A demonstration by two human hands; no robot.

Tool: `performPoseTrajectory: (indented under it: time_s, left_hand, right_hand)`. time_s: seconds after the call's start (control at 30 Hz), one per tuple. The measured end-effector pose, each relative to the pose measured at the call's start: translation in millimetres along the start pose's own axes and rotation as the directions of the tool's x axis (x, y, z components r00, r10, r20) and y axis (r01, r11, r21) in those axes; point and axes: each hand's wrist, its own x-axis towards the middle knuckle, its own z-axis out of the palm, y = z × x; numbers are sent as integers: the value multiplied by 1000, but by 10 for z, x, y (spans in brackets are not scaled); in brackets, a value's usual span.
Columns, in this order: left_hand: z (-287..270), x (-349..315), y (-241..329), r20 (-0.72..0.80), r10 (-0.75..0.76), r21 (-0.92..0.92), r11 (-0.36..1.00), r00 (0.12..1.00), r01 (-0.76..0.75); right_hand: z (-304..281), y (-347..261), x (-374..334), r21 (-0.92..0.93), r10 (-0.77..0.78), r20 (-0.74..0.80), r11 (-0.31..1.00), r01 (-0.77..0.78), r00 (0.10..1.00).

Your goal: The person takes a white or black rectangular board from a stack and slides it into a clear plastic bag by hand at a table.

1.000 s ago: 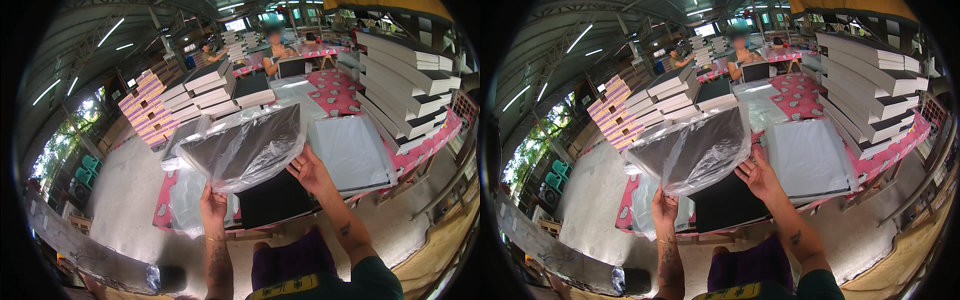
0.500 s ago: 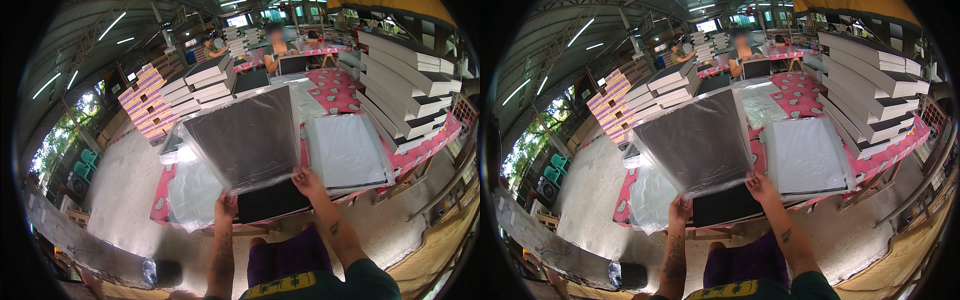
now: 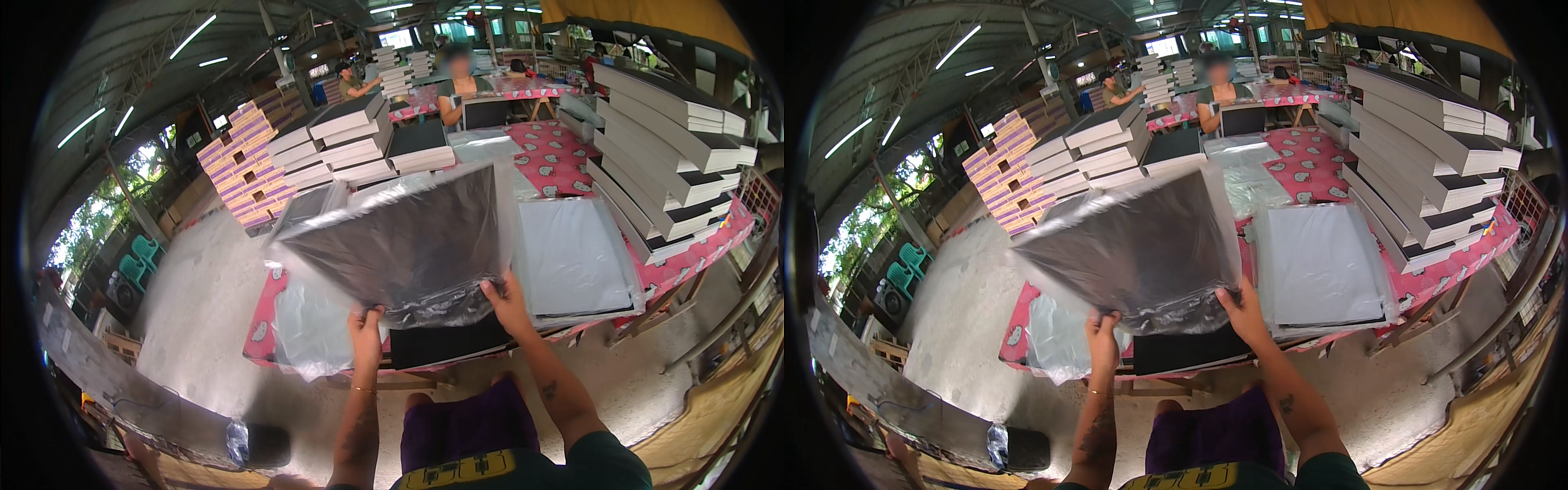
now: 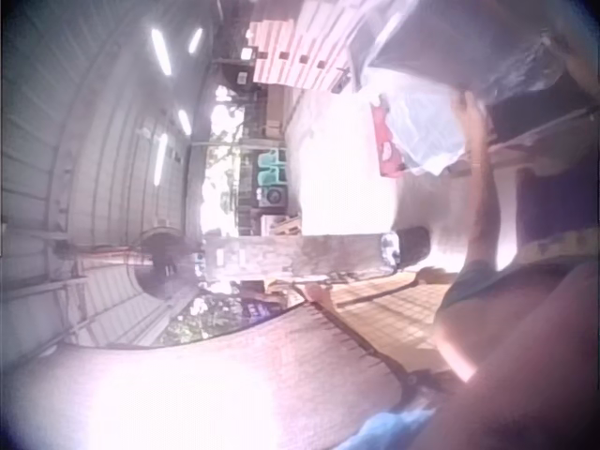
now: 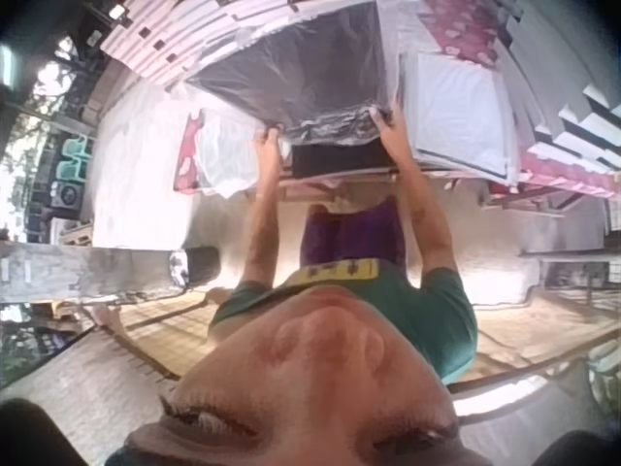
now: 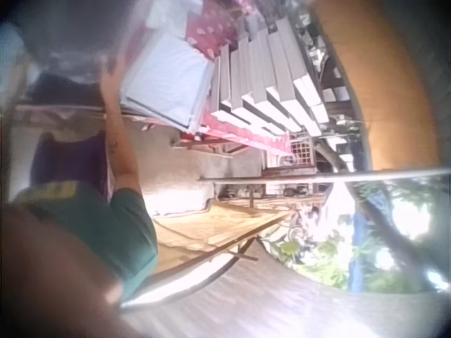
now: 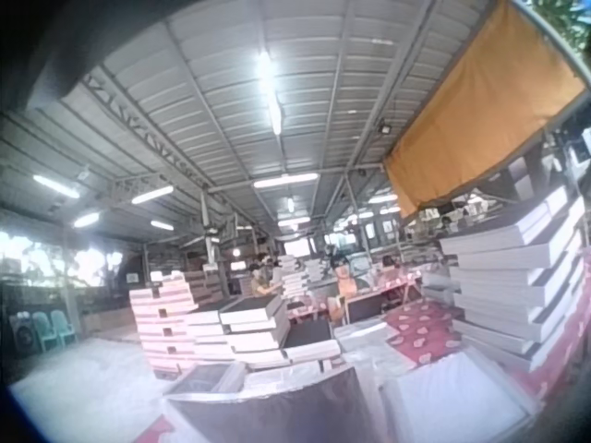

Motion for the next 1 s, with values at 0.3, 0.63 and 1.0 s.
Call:
performPoseTrajectory:
  time_s: [0.3, 0.63, 1.0]
  left_hand:
    - [193, -179, -100, 106, 39, 70, 996, 994, -46]
    - [1172, -231, -111, 318, -105, -144, 977, 942, 157]
    - [-875, -47, -407, 112, 166, 690, 697, 980, -197]
  right_hand:
    - [-172, -39, 39, 91, 221, -50, 972, -216, 974]
    - [-5, -322, 162, 925, 438, -59, 361, -116, 897]
    - [-1424, -44, 58, 657, 348, -662, 696, 290, 664]
